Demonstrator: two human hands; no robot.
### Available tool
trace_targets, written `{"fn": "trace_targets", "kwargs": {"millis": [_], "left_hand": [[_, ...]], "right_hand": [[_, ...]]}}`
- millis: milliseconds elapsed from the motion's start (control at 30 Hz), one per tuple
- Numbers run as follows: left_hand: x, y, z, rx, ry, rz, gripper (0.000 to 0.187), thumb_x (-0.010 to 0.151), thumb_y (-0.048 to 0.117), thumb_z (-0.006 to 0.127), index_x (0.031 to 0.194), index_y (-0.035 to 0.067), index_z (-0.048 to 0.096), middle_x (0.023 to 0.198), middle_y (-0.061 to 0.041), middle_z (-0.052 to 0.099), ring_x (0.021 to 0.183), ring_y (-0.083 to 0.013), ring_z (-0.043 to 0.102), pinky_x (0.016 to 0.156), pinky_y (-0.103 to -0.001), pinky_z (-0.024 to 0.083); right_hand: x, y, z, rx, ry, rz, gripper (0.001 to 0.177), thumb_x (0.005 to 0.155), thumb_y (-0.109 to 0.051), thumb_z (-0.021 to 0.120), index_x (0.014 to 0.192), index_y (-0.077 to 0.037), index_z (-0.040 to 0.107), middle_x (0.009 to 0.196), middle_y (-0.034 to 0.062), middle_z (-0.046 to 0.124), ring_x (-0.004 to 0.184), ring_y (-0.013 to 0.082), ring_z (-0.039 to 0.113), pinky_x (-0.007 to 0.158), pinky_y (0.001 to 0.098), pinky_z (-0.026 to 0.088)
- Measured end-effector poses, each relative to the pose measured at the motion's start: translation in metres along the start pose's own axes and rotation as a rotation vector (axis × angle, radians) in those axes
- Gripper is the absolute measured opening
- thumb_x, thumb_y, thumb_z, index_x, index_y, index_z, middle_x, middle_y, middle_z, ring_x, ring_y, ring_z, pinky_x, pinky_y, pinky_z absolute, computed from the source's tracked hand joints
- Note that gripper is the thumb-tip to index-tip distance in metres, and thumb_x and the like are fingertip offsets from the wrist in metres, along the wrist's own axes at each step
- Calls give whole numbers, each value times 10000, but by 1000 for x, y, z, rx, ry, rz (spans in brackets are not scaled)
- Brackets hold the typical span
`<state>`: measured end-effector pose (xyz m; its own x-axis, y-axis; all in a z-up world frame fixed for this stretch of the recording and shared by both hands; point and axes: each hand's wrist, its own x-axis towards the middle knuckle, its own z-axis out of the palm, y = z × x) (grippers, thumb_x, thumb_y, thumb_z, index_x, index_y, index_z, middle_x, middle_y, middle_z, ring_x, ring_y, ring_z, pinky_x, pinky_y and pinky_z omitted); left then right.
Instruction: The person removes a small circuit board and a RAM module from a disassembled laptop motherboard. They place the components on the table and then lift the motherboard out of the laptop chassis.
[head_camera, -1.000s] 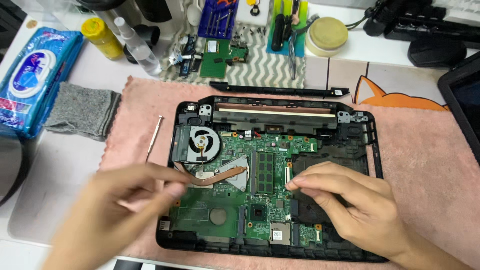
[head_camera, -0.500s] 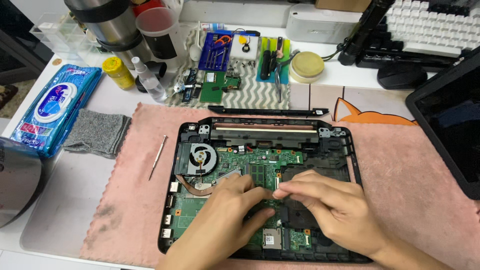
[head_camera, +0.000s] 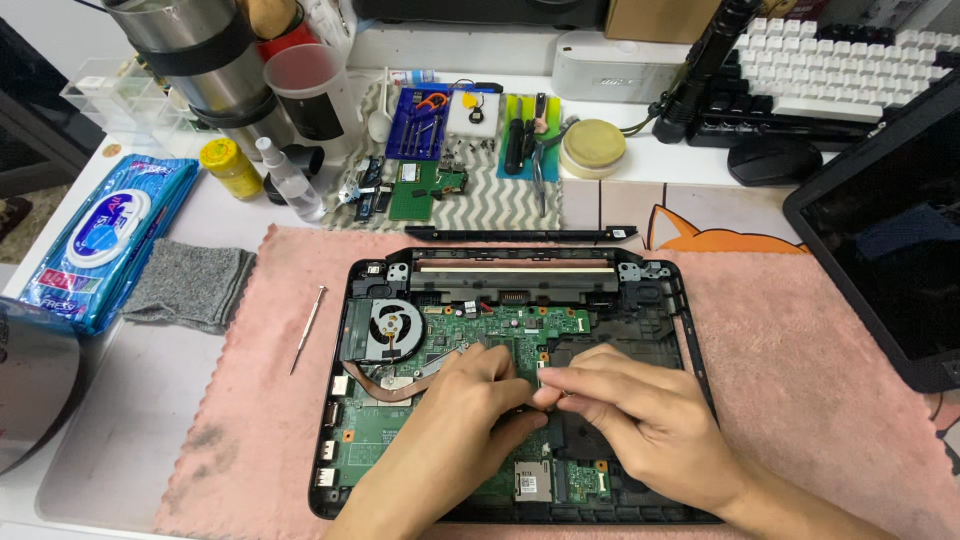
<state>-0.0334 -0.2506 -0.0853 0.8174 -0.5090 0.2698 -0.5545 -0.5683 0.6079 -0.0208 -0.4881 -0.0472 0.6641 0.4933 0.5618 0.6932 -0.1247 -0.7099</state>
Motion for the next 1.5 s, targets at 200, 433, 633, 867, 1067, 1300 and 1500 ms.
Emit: {"fn": "trace_targets", "kwargs": {"millis": [200, 433, 633, 867, 1067, 1300, 1500], "left_hand": [[1, 4, -3, 25, -22, -3, 120, 1070, 211, 816, 1060, 91, 811, 894, -60, 598, 866, -330, 610, 723, -500, 431], [2, 7, -8, 18, -77, -59, 89, 1073, 262, 820, 1106, 187, 854, 899, -23, 580, 894, -307, 619, 781, -478, 432], [1, 7, -7, 16, -77, -73, 141, 1085, 240, 815, 1015, 119, 796, 879, -56, 592, 873, -315, 613, 782, -488, 442], [4, 7, -12, 16, -108, -47, 134, 1088, 251, 791, 1022, 139, 823, 873, -41, 610, 878, -323, 635, 794, -485, 452], [5, 3, -19, -23, -154, -31, 171, 1060, 269, 823, 1124, 112, 842, 874, -46, 616, 881, -333, 653, 808, -486, 482], [10, 3, -32, -44, -290, -71, 229, 996, 284, 850, 1195, 171, 850, 1003, -33, 689, 1045, -309, 721, 1038, -546, 481], [12, 1, -30, -11, -293, -45, 253, 992, 294, 868, 1161, 117, 808, 987, -46, 685, 1009, -332, 713, 1000, -537, 498]], "right_hand": [[-1, 1, -1, -108, -49, -6, 325, 1003, -99, 875, 1312, -187, 824, 1227, 82, 817, 1071, 195, 849, 993, 294, 680], [1, -1, 2, -108, 94, 30, 254, 949, -26, 877, 1197, -58, 831, 939, 44, 869, 833, 162, 827, 802, 227, 688], [-1, 0, 2, 9, -50, 32, 340, 1090, 39, 657, 1419, -7, 729, 1214, 100, 920, 1076, 250, 892, 1021, 337, 731], [-1, 0, -2, -100, 5, 5, 299, 959, -44, 899, 1232, -149, 835, 1062, 64, 813, 906, 169, 826, 856, 244, 686], [2, -5, -5, -24, -77, 28, 322, 1063, 50, 701, 1371, -30, 745, 1135, 91, 907, 1004, 216, 892, 944, 267, 727], [-6, 3, -9, -164, -53, 19, 342, 975, -76, 902, 1290, -191, 835, 1083, 42, 790, 899, 123, 814, 831, 207, 664], [-1, -4, -5, -80, -82, 26, 417, 1067, 47, 715, 1476, -24, 676, 1193, 86, 925, 1037, 183, 935, 1018, 261, 754]]}}
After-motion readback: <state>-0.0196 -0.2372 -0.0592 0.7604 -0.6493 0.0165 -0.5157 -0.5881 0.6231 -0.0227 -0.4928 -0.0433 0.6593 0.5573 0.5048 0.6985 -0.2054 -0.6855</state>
